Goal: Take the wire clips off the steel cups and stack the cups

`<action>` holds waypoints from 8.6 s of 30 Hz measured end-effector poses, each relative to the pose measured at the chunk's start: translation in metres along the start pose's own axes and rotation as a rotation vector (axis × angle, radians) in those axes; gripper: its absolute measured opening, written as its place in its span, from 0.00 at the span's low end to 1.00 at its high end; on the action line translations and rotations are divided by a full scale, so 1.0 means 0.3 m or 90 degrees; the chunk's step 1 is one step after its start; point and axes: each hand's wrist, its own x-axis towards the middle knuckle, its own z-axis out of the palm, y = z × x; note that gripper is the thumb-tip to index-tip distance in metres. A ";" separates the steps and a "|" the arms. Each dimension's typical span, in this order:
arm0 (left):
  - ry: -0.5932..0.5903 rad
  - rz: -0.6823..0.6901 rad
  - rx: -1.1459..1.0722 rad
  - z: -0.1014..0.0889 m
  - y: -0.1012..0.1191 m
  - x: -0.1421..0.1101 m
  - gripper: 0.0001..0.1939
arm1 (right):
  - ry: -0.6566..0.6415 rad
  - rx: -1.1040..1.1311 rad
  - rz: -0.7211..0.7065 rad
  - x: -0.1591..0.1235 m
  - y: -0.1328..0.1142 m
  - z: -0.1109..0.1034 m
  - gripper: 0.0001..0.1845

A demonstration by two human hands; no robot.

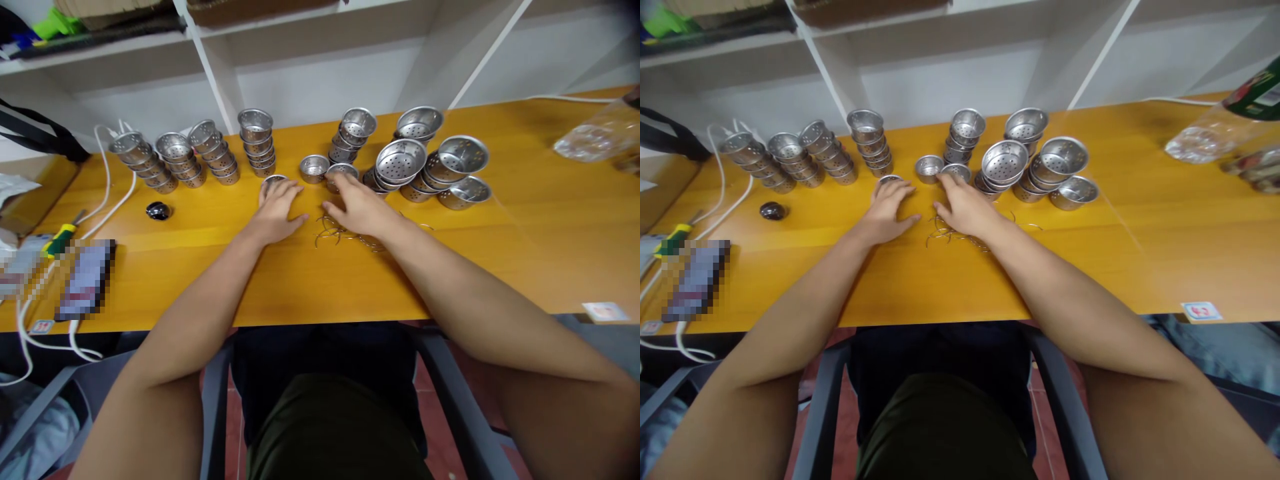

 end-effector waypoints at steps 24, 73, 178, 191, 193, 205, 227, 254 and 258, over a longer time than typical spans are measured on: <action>0.158 0.297 -0.174 0.039 0.035 -0.021 0.45 | 0.087 0.419 -0.222 -0.063 -0.103 -0.010 0.26; 0.238 -0.045 -0.267 0.072 -0.324 0.059 0.49 | 0.037 0.142 -0.128 -0.048 -0.014 -0.052 0.17; 0.213 0.073 -0.317 0.085 -0.276 0.087 0.64 | 0.075 0.174 -0.183 -0.004 -0.020 0.029 0.37; 0.079 0.140 -0.325 0.125 -0.230 0.101 0.73 | 0.076 0.101 -0.168 0.059 -0.029 0.085 0.17; 0.085 0.156 -0.302 0.117 -0.225 0.100 0.68 | 0.073 0.071 -0.159 0.063 -0.027 0.087 0.19; 0.075 0.154 -0.303 0.118 -0.212 0.094 0.64 | 0.035 0.078 -0.135 0.069 -0.007 0.090 0.24; 0.212 0.062 -0.313 0.169 -0.278 0.090 0.53 | 0.161 0.102 0.011 0.132 0.079 0.074 0.55; 0.346 0.193 -0.243 0.121 -0.281 0.093 0.52 | 0.269 0.144 -0.106 0.220 -0.040 -0.053 0.30; 0.461 0.265 -0.249 0.078 -0.158 0.083 0.58 | 0.230 0.182 -0.285 0.069 -0.141 -0.070 0.19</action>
